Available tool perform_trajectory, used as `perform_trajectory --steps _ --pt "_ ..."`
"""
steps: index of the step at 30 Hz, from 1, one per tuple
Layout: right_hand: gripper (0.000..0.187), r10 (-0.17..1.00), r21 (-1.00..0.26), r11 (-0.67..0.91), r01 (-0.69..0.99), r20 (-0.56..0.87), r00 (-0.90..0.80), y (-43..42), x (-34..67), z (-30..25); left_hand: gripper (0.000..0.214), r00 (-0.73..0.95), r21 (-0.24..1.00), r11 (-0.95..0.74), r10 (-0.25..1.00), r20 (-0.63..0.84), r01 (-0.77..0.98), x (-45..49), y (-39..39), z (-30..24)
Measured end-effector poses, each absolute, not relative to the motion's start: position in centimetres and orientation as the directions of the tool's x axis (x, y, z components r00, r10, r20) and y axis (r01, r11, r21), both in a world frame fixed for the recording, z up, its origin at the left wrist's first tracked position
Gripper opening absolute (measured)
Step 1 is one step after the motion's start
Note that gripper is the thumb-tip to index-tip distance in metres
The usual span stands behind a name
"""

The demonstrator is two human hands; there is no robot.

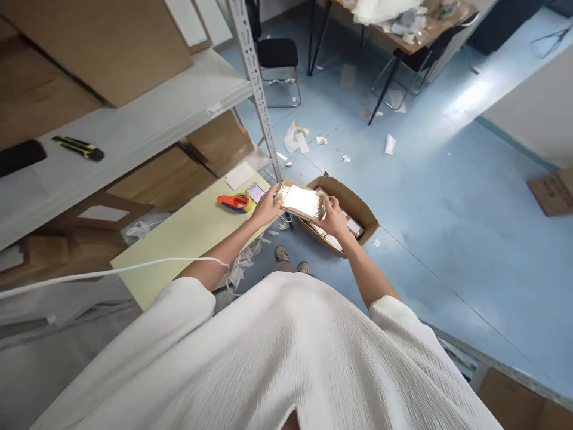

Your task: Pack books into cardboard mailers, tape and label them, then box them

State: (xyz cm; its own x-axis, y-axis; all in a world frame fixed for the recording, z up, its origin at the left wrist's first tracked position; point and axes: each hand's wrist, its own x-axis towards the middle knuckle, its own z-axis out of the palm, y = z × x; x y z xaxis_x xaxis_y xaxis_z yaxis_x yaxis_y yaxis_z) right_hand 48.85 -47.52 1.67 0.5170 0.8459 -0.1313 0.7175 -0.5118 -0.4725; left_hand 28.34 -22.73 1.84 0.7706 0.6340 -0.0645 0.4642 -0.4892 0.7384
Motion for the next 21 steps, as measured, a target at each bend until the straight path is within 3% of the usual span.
perform_trajectory --steps 10,21 --pt "0.12 0.63 -0.381 -0.76 0.527 -0.231 0.741 -47.4 51.3 0.9 0.079 0.92 0.791 -0.509 0.356 -0.166 0.34 37.5 -19.2 -0.3" --pt "0.093 0.539 -0.438 -0.803 0.404 -0.244 0.806 -46.3 53.3 -2.8 0.07 0.898 0.752 -0.514 0.366 -0.244 0.413 42.5 -19.3 -5.4"
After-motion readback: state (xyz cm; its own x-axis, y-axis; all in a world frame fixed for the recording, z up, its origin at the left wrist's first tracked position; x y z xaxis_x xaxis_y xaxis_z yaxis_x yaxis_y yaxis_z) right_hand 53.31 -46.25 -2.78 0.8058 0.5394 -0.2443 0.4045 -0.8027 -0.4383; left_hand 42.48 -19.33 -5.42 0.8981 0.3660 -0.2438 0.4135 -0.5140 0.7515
